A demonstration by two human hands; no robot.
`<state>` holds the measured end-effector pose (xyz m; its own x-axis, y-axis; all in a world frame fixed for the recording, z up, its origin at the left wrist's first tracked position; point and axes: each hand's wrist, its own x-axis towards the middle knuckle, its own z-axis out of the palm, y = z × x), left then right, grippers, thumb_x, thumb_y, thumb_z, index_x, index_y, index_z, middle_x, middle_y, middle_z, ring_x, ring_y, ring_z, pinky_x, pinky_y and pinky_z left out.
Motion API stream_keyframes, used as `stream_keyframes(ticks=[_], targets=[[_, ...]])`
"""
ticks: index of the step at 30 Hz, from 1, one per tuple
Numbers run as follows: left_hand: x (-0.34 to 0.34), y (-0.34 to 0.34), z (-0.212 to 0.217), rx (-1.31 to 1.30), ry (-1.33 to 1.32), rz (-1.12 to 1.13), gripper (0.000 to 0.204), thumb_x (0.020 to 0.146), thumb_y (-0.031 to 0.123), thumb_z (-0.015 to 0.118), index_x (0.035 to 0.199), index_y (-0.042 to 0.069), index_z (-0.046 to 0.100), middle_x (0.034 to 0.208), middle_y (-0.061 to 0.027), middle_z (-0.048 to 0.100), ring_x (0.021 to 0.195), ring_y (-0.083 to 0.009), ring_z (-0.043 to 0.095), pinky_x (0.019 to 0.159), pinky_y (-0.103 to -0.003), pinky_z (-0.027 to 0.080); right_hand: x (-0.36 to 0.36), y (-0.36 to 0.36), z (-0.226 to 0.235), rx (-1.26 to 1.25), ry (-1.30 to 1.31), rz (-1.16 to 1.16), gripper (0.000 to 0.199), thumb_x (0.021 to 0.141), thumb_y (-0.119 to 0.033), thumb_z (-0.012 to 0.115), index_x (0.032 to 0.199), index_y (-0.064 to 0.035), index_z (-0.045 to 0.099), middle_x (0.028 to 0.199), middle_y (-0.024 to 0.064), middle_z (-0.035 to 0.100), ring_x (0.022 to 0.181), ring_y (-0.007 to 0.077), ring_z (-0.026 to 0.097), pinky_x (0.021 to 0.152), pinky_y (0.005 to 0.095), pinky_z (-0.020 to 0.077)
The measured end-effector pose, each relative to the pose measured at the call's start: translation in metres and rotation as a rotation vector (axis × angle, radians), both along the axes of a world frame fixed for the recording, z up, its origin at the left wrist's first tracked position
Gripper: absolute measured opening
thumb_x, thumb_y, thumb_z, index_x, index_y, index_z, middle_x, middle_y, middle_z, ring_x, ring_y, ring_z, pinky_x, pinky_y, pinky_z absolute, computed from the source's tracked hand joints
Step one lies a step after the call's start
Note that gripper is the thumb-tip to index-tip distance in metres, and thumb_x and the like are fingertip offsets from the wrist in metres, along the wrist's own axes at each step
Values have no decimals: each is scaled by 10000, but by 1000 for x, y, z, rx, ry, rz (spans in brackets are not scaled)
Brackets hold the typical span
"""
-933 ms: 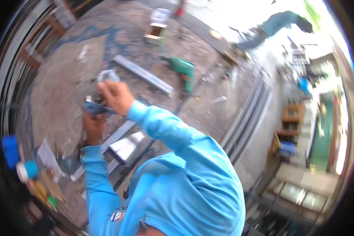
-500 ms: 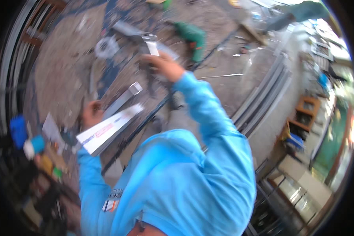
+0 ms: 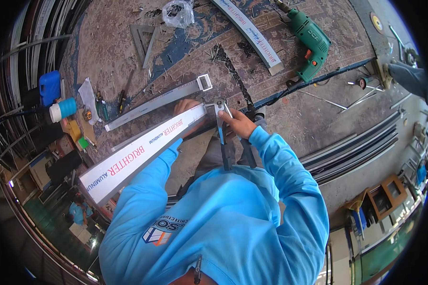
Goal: Assembling aluminum frames using a power drill and a hand riveter to secure corners and components.
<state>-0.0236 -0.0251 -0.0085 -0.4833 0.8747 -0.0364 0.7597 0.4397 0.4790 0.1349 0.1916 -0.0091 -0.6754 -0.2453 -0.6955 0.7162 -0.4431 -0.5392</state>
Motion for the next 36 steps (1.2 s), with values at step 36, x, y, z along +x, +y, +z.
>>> stream_keyframes(ticks=[36], targets=[[5,36,18,91,-7,38,475,671,212,821,1066,98,582,1027,-111,570,997,-342,555,850,-492,460,-5,-9,-4,700,394,613,376,957,-286,619,1296,-125,630,1166,155,696,1050,284,666,954,391,519]])
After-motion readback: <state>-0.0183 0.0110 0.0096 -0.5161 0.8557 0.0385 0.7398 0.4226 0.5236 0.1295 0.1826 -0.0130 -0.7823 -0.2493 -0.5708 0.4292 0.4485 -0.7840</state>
